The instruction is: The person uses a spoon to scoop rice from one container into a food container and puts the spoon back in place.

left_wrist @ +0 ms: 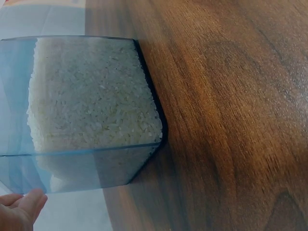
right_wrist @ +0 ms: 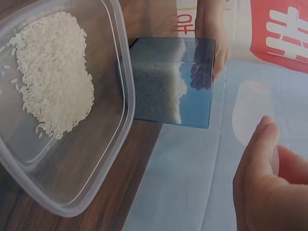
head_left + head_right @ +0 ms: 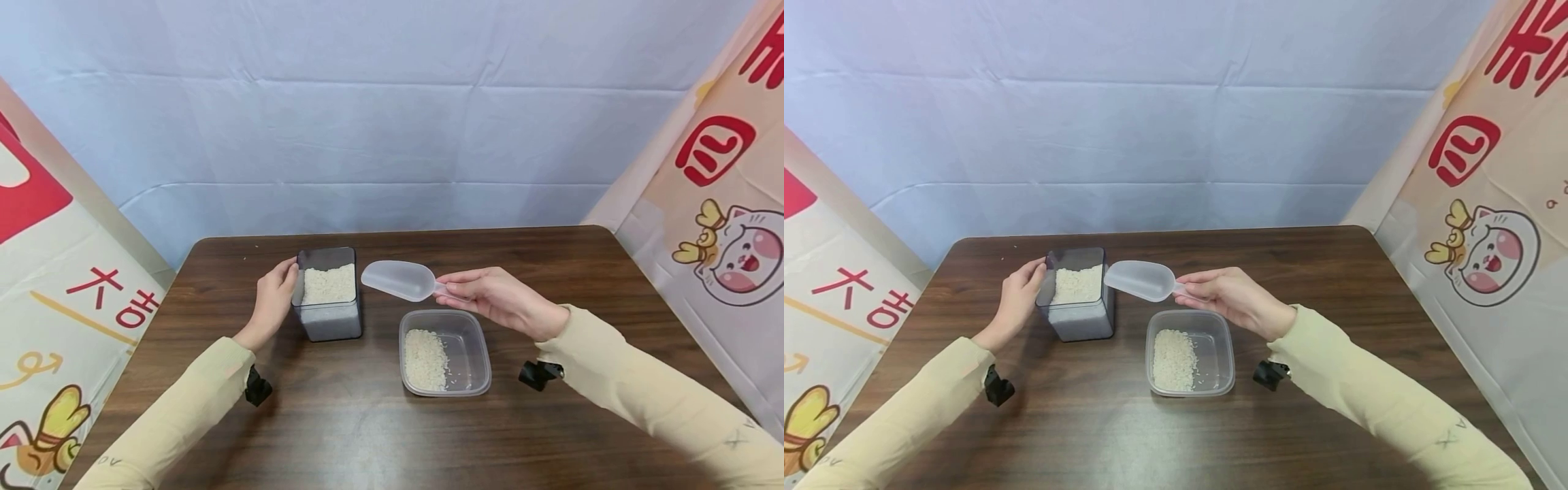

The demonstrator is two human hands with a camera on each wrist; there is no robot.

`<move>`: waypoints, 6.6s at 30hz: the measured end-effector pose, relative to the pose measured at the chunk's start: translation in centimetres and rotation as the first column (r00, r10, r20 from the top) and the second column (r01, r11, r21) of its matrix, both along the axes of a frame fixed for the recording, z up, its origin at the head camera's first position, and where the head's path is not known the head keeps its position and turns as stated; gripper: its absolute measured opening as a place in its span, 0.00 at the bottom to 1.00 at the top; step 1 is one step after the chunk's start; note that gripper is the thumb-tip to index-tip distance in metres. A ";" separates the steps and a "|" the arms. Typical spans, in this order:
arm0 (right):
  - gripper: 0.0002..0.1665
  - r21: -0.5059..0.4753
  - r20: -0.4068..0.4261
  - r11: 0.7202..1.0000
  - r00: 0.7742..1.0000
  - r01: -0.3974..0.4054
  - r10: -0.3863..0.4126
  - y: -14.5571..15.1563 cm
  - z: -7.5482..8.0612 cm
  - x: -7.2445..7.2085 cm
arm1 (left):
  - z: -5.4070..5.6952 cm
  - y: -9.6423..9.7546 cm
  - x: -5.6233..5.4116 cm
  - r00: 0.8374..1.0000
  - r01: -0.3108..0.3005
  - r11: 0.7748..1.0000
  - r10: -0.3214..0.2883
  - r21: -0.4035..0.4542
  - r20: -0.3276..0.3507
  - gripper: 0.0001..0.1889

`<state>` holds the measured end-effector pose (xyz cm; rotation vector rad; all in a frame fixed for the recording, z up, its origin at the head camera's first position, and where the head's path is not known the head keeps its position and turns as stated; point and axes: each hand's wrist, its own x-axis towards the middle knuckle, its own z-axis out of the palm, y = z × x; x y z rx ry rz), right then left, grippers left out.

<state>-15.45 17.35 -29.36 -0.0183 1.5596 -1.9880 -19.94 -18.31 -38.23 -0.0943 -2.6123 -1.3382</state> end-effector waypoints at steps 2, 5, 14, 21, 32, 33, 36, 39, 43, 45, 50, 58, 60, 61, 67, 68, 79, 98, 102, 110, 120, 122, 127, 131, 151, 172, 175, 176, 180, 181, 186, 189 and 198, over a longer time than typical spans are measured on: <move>0.28 -0.004 0.007 1.000 1.000 -0.002 0.002 -0.2 0.0 0.0 | 0.0 0.0 0.0 1.000 -0.002 1.000 0.002 0.000 0.001 0.25; 0.27 -0.015 0.013 1.000 1.000 -0.006 0.007 -0.6 0.0 -0.2 | 0.0 0.0 -0.1 1.000 -0.002 1.000 0.002 0.002 -0.002 0.25; 0.28 -0.045 0.016 0.999 1.000 -0.001 0.002 -1.9 -0.1 -0.6 | 0.2 0.2 -0.1 1.000 0.005 1.000 -0.005 -0.002 -0.012 0.24; 0.26 -0.044 0.014 0.999 0.999 -0.031 0.032 -2.6 -0.1 -0.6 | 0.2 0.2 -0.1 1.000 -0.001 1.000 0.001 0.000 -0.016 0.23; 0.25 -0.062 0.021 0.998 1.000 -0.011 0.012 -4.3 -0.3 -1.0 | 0.0 0.1 -0.1 1.000 0.004 1.000 -0.004 0.002 -0.002 0.25; 0.25 -0.066 0.023 0.998 1.000 -0.013 0.015 -4.4 -0.3 -1.0 | 0.0 0.1 -0.1 1.000 0.003 1.000 -0.003 0.001 -0.003 0.24; 0.25 -0.079 0.024 0.997 0.999 -0.019 0.021 -4.8 -0.4 -1.1 | 0.0 0.1 -0.1 1.000 -0.003 1.000 0.003 -0.001 -0.008 0.24; 0.25 -0.088 0.025 0.996 1.000 -0.010 0.012 -5.2 -0.4 -1.1 | 0.0 0.0 -0.1 1.000 -0.005 1.000 0.005 0.001 -0.006 0.24; 0.25 -0.095 0.033 0.995 0.999 0.009 -0.006 -5.7 -0.7 -1.2 | -0.1 0.1 -0.1 1.000 -0.004 1.000 0.004 -0.002 -0.003 0.24; 0.24 -0.102 0.041 0.995 0.999 0.015 -0.011 -6.0 -0.8 -1.3 | -0.1 0.1 -0.1 1.000 -0.005 1.000 0.005 -0.006 -0.007 0.23; 0.24 -0.121 0.050 0.992 0.998 0.028 -0.023 -6.6 -1.1 -1.4 | -0.2 0.1 -0.2 1.000 -0.011 1.000 0.011 -0.009 -0.019 0.23; 0.24 -0.140 0.075 0.989 0.997 0.037 -0.027 -7.7 -1.4 -1.5 | -0.2 0.1 -0.2 0.999 -0.014 1.000 0.013 -0.019 -0.033 0.22; 0.24 -0.149 0.078 0.988 0.997 0.042 -0.031 -7.9 -1.5 -1.5 | -0.2 0.1 -0.2 0.999 -0.013 1.000 0.012 -0.017 -0.038 0.22; 0.24 -0.150 0.080 0.988 0.996 0.045 -0.033 -8.0 -1.6 -1.5 | -0.2 0.1 -0.2 0.999 -0.013 1.000 0.013 -0.017 -0.040 0.22; 0.25 -0.157 0.076 0.987 0.997 0.041 -0.030 -8.4 -1.8 -1.6 | -0.3 0.1 -0.3 0.999 -0.012 1.000 0.011 -0.009 -0.039 0.22; 0.25 -0.158 0.072 0.987 0.997 0.038 -0.027 -8.5 -1.9 -1.6 | -0.2 0.1 -0.3 0.999 -0.010 1.000 0.009 -0.007 -0.035 0.22; 0.24 -0.156 0.089 0.985 0.995 0.069 -0.056 -9.5 -2.2 -1.9 | -0.1 0.2 -0.1 0.999 -0.004 1.000 0.004 -0.013 -0.033 0.23; 0.23 -0.146 0.066 0.986 0.995 0.086 -0.077 -11.2 -2.7 -1.4 | 0.0 0.0 0.1 1.000 0.001 1.000 -0.001 -0.010 -0.026 0.23; 0.23 -0.128 0.049 0.988 0.995 0.088 -0.082 -11.5 -2.7 -1.3 | 0.0 0.1 0.0 0.999 -0.006 1.000 0.005 -0.021 -0.036 0.23; 0.23 -0.105 0.051 0.987 0.992 0.122 -0.117 -12.1 -3.1 -1.0 | -0.1 0.1 -0.1 0.999 -0.009 1.000 0.007 -0.026 -0.046 0.22; 0.21 -0.077 0.029 0.988 0.991 0.136 -0.134 -12.6 -3.8 -1.3 | -0.3 0.2 -0.2 0.999 -0.013 1.000 0.012 -0.018 -0.036 0.23; 0.21 -0.068 0.019 0.989 0.991 0.133 -0.132 -12.5 -3.9 -1.3 | -0.3 0.2 -0.2 1.000 -0.008 1.000 0.008 -0.005 -0.026 0.23; 0.20 -0.049 0.004 0.991 0.993 0.121 -0.121 -12.5 -4.2 -1.4 | -0.5 0.1 -0.3 1.000 -0.002 1.000 0.002 -0.003 -0.023 0.23; 0.20 -0.032 -0.009 0.993 0.994 0.111 -0.112 -12.4 -4.4 -1.4 | -0.6 0.1 -0.4 0.999 -0.006 1.000 0.005 -0.011 -0.036 0.23; 0.20 -0.017 -0.045 0.998 0.997 0.064 -0.064 -11.5 -4.7 -1.4 | -0.9 0.1 -0.6 0.999 -0.006 1.000 0.006 0.000 -0.037 0.22; 0.18 0.124 -0.162 0.990 0.986 0.060 -0.039 -8.2 -5.1 -1.5 | -1.1 0.5 0.5 1.000 -0.027 0.999 0.028 0.021 -0.009 0.24; 0.18 0.162 -0.196 0.984 0.979 0.080 -0.048 -7.7 -5.4 -1.8 | -1.1 0.5 0.6 0.999 -0.035 0.999 0.035 0.015 -0.023 0.24; 0.18 0.170 -0.199 0.982 0.979 0.086 -0.051 -7.5 -5.5 -1.9 | -1.1 0.4 0.6 0.999 -0.038 0.999 0.038 0.017 -0.025 0.24; 0.18 0.216 -0.220 0.972 0.974 0.095 -0.047 -7.1 -5.8 -2.2 | -1.1 0.4 0.7 0.998 -0.046 0.999 0.046 0.014 -0.030 0.24; 0.18 0.232 -0.229 0.968 0.972 0.097 -0.043 -7.0 -5.8 -2.3 | -1.1 0.3 0.7 0.998 -0.046 0.999 0.046 0.016 -0.030 0.24; 0.16 0.338 -0.348 0.934 0.938 0.117 0.009 -6.3 -5.8 -2.6 | -1.0 0.1 0.6 0.999 -0.032 0.999 0.033 0.011 -0.026 0.25; 0.15 0.427 -0.433 0.894 0.899 0.139 0.066 -5.8 -5.8 -2.8 | -1.0 -0.1 0.5 0.999 -0.024 1.000 0.023 -0.003 -0.029 0.25; 0.14 0.639 -0.624 0.715 0.735 0.285 0.265 -4.2 -6.2 -3.6 | -0.9 -0.8 0.0 0.998 -0.020 0.997 0.015 -0.081 -0.057 0.23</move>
